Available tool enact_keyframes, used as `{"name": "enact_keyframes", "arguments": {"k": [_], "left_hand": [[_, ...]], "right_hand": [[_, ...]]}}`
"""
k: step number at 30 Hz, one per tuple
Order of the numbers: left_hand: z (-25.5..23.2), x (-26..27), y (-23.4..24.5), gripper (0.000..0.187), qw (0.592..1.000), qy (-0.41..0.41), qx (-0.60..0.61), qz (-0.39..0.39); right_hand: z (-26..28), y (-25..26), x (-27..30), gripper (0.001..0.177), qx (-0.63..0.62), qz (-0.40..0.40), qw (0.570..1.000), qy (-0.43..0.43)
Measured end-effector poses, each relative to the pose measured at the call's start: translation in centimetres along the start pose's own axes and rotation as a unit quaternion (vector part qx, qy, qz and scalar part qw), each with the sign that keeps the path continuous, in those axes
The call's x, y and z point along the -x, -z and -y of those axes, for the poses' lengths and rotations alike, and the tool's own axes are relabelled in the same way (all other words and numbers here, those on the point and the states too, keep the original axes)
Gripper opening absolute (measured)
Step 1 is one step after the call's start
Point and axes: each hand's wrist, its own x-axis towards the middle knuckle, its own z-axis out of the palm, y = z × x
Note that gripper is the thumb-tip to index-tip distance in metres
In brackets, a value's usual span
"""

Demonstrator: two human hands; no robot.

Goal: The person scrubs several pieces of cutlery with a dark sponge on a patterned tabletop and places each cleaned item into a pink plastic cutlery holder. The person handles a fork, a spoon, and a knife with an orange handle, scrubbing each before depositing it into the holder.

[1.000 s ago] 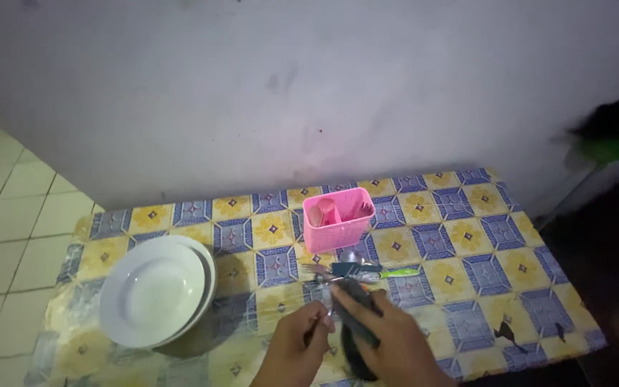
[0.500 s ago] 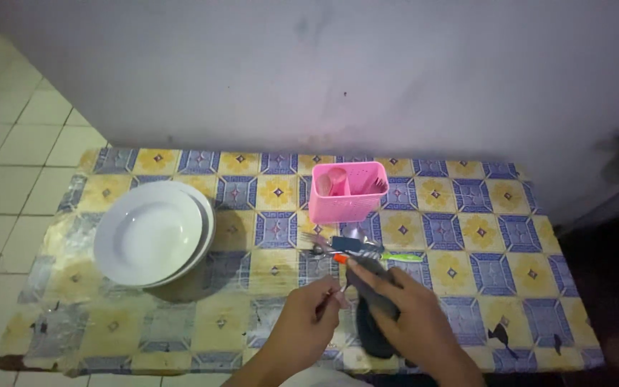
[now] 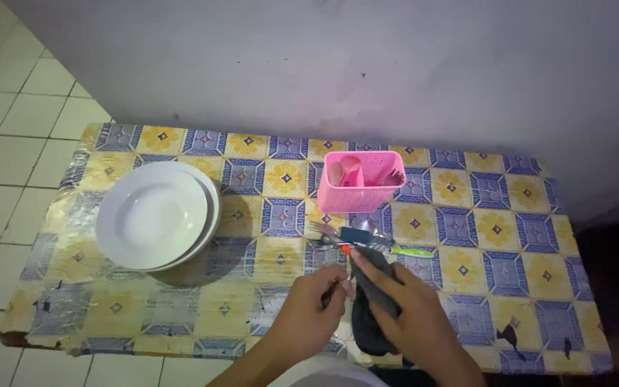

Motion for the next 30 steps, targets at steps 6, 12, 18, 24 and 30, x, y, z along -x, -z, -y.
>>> {"name": "enact_keyframes", "arguments": {"k": [6, 12, 18, 24, 30], "left_hand": [[-0.4, 0.2, 1.1, 0.011, 0.999, 0.016, 0.043, -0.006], [-0.2, 0.0, 2.0, 0.011, 0.999, -0.002, 0.035, -0.017], [-1.0, -0.6, 2.3, 0.012, 0.999, -0.033, -0.034, -0.025], [-0.6, -0.4, 2.1, 0.012, 1.000, 0.004, -0.013, -0.017], [0.4, -0.9, 1.9, 0.008, 0.997, -0.050, -0.055, -0.019]], "right_hand": [[1.2, 1.3, -1.9, 0.074, 0.040, -0.070, 0.996, 0.029], [0.9, 0.8, -2.8, 0.079, 0.039, -0.046, 0.998, 0.018], [1.2, -1.4, -1.9, 0.082, -0.021, -0.018, 0.996, 0.082], [0.2, -0.4, -2.6, 0.085, 0.231, -0.073, 0.970, -0.014], [-1.0, -2.2, -1.9, 0.085, 0.101, -0.013, 0.991, 0.088]]}}
